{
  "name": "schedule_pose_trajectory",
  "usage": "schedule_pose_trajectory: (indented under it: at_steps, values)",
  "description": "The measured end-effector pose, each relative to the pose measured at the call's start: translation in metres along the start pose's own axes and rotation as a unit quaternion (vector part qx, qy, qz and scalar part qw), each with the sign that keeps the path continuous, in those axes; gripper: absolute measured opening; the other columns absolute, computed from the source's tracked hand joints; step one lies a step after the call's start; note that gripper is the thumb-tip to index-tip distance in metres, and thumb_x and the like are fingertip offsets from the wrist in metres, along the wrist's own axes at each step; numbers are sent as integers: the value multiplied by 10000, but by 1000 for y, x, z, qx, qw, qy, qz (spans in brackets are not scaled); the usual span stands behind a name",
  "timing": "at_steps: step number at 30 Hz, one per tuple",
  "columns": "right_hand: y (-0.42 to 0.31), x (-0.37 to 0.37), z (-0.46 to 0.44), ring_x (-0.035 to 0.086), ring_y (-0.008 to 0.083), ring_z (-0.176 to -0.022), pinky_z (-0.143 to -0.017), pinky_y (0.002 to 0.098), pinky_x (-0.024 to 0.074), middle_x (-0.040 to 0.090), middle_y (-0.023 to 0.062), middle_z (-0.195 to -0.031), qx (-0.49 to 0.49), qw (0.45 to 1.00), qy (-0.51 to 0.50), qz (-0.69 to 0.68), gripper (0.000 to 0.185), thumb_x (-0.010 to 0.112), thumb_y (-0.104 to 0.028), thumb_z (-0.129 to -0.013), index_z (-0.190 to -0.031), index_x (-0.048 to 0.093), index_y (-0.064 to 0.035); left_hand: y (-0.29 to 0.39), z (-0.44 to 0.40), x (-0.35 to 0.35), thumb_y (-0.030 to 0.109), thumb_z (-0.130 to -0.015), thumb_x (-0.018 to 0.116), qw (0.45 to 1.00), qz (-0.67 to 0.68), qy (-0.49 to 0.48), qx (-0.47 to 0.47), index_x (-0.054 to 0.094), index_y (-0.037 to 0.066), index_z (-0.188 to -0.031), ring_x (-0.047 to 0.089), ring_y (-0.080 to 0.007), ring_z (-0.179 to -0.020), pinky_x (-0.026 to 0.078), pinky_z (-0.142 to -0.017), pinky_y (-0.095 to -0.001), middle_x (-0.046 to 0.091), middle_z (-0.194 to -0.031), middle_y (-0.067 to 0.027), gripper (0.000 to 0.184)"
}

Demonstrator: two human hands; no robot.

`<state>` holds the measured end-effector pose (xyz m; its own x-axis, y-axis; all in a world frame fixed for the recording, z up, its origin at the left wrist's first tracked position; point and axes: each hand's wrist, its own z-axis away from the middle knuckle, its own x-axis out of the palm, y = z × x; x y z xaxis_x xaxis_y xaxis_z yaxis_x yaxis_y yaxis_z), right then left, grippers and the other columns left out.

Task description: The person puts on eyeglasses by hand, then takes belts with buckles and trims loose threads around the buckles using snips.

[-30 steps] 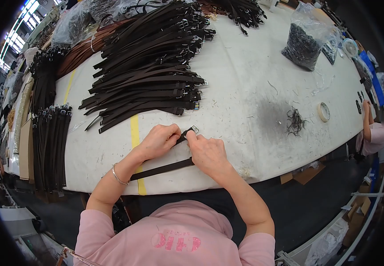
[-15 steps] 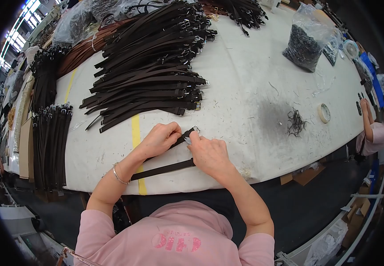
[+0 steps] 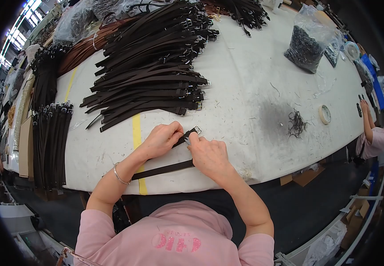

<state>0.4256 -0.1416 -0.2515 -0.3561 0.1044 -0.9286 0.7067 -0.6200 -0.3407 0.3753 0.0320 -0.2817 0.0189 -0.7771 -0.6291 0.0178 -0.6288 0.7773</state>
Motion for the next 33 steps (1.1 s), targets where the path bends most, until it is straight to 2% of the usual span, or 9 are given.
schedule_pose_trajectory:
  at_steps: [7, 13, 15, 18, 21, 24, 27, 30, 33]
  values:
    - [1, 8, -1, 628, 309, -559, -501, 409, 468, 629, 133, -686, -34, 997, 60, 21, 172, 552, -192, -866, -876, 457, -48, 0, 0, 1, 102, -868, 502, 1000, -6, -4, -3, 539, 4, -878, 585, -337, -651, 438, -604, -401, 601, -685, -174, 106]
    - [1, 10, -2, 615, 345, -610, -550, 452, 454, 634, 137, -727, -11, 999, 38, 0, 181, 543, -186, -875, -876, 436, -41, 4, 0, 0, 96, -871, 506, 1000, -26, -11, -8, 534, 7, -891, 588, -344, -680, 439, -617, -406, 611, -718, -175, 95]
    - [3, 11, -2, 614, 341, -596, -539, 450, 452, 635, 139, -726, -19, 999, 50, -5, 177, 545, -181, -872, -876, 438, -40, 2, 0, 0, 88, -871, 509, 1000, -22, -12, -15, 532, 12, -900, 592, -347, -694, 442, -623, -410, 617, -728, -168, 85]
    - [3, 11, -2, 624, 330, -579, -523, 430, 466, 635, 143, -704, -29, 998, 62, -1, 154, 532, -176, -876, -878, 452, -45, 0, 1, 4, 74, -867, 509, 999, -37, 25, 31, 527, 17, -920, 599, -350, -711, 451, -627, -412, 623, -731, -162, 80]
    - [4, 10, 0, 630, 324, -576, -514, 419, 474, 635, 147, -691, -27, 998, 64, 4, 153, 534, -175, -874, -876, 457, -43, 2, 1, 5, 72, -863, 510, 995, -84, -6, 48, 515, 17, -942, 604, -352, -723, 457, -631, -423, 625, -733, -165, 97]
    - [3, 7, 2, 631, 320, -576, -505, 414, 474, 633, 149, -683, -24, 997, 67, 4, 164, 547, -173, -866, -873, 456, -36, 1, 4, 10, 77, -858, 514, 988, -147, 3, 45, 512, 16, -931, 604, -351, -714, 457, -613, -425, 626, -741, -167, 95]
    - [5, 8, 3, 632, 317, -574, -492, 409, 473, 631, 149, -681, -28, 997, 75, -8, 170, 560, -168, -855, -870, 457, -33, -2, 1, 10, 71, -852, 509, 989, -143, 2, 45, 511, 14, -896, 596, -363, -693, 453, -590, -427, 624, -732, -169, 72]
    - [6, 8, 5, 636, 318, -593, -508, 413, 479, 634, 149, -703, -31, 996, 81, -25, 177, 568, -165, -845, -874, 458, -31, 0, -6, 2, 70, -852, 505, 997, -45, 9, 62, 521, -2, -857, 585, -323, -613, 445, -567, -387, 608, -691, -166, 75]
    - [7, 15, 6, 643, 329, -656, -561, 424, 491, 634, 159, -757, -27, 994, 97, -42, 192, 576, -170, -836, -886, 457, -26, 20, -19, -13, 75, -862, 507, 999, 21, -14, 46, 528, -23, -833, 537, -208, -529, 425, -533, -337, 561, -606, -123, 105]
